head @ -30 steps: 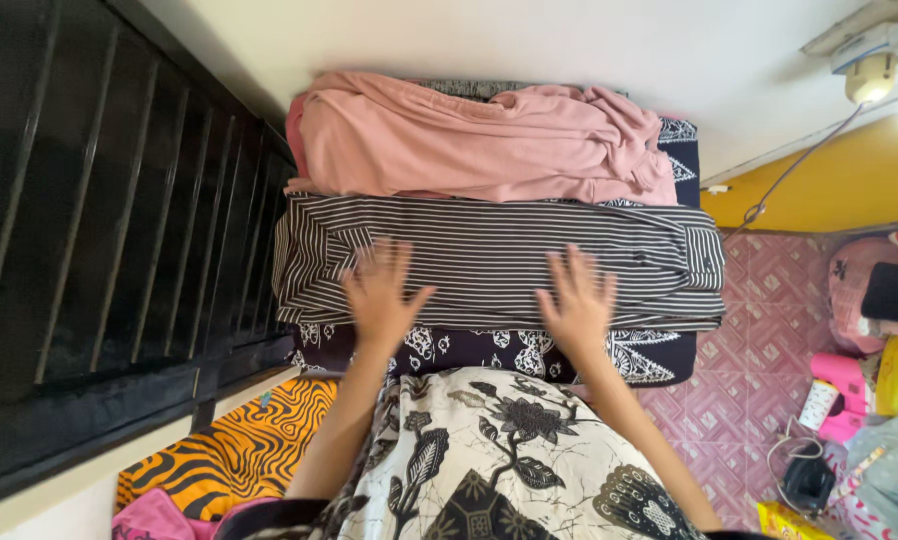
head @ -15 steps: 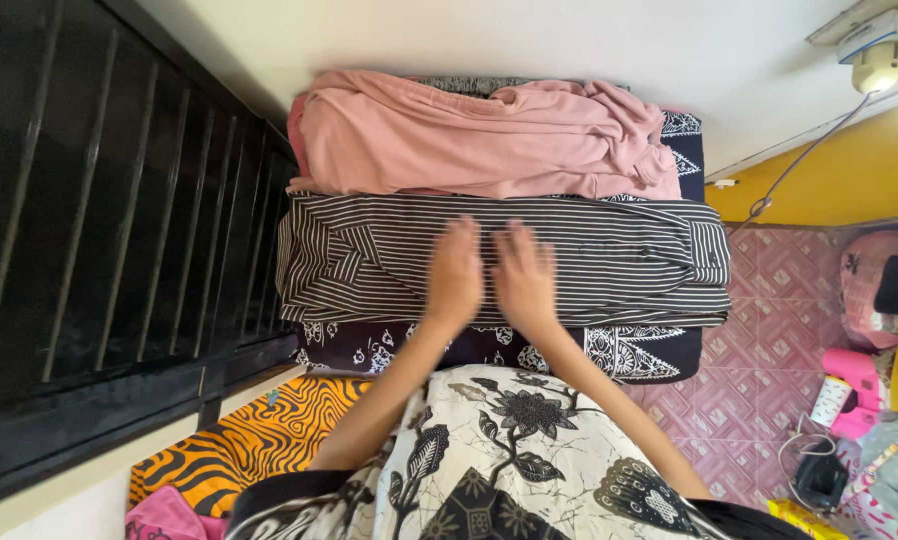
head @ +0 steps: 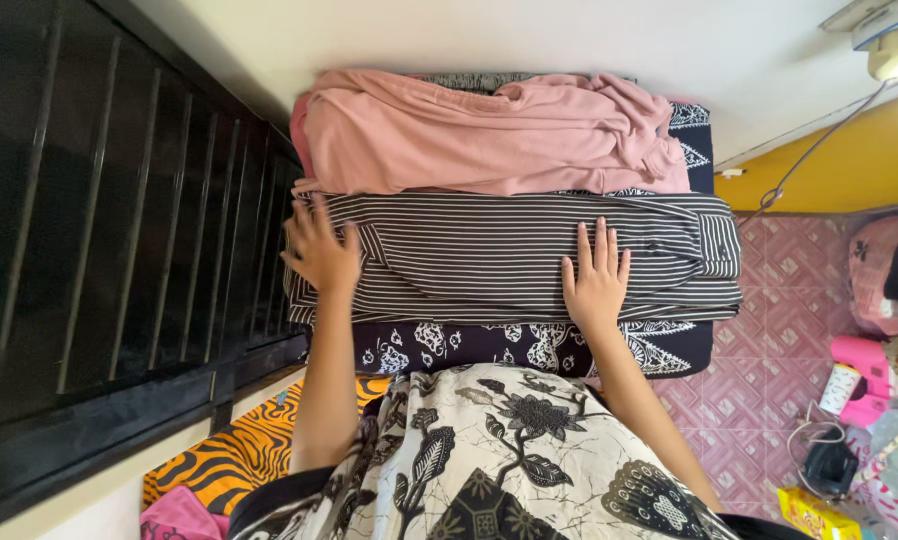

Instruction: The person folds a striped shirt by smoothing it out on a flat surface, folding the sleeves inward, and then folding the bottom of the shirt upwards multiple times before placing the folded shirt into a closet.

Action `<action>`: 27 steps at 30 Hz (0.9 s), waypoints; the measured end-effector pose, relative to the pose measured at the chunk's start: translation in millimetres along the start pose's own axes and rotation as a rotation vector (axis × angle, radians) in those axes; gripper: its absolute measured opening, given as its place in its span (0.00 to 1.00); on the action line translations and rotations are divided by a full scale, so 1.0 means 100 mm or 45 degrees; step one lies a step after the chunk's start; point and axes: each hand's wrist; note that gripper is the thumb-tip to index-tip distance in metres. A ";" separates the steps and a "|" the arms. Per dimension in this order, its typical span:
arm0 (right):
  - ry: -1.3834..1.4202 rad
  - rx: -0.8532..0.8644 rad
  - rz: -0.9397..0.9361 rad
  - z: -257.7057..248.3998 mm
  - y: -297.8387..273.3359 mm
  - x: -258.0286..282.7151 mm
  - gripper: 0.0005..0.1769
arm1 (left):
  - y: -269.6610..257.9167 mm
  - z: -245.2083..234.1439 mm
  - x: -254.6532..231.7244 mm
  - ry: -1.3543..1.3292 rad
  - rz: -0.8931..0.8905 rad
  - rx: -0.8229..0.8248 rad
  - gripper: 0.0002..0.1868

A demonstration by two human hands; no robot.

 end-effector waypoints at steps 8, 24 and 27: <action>0.134 0.101 -0.347 0.25 0.21 0.69 0.36 | -0.40 -0.04 -1.01 -0.407 0.147 -0.139 0.33; -0.163 -0.150 -0.026 -0.37 0.43 -0.83 0.39 | -0.44 0.05 -0.43 0.189 0.470 0.001 0.36; -0.074 -0.148 0.089 -0.50 0.42 -0.89 0.41 | -0.47 -0.02 -0.59 0.156 0.428 -0.032 0.37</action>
Point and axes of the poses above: each hand's wrist, its own y-axis towards the middle knuckle, its own z-axis out of the palm, x = y × z, and after that the axes turned 11 degrees about y, right-handed
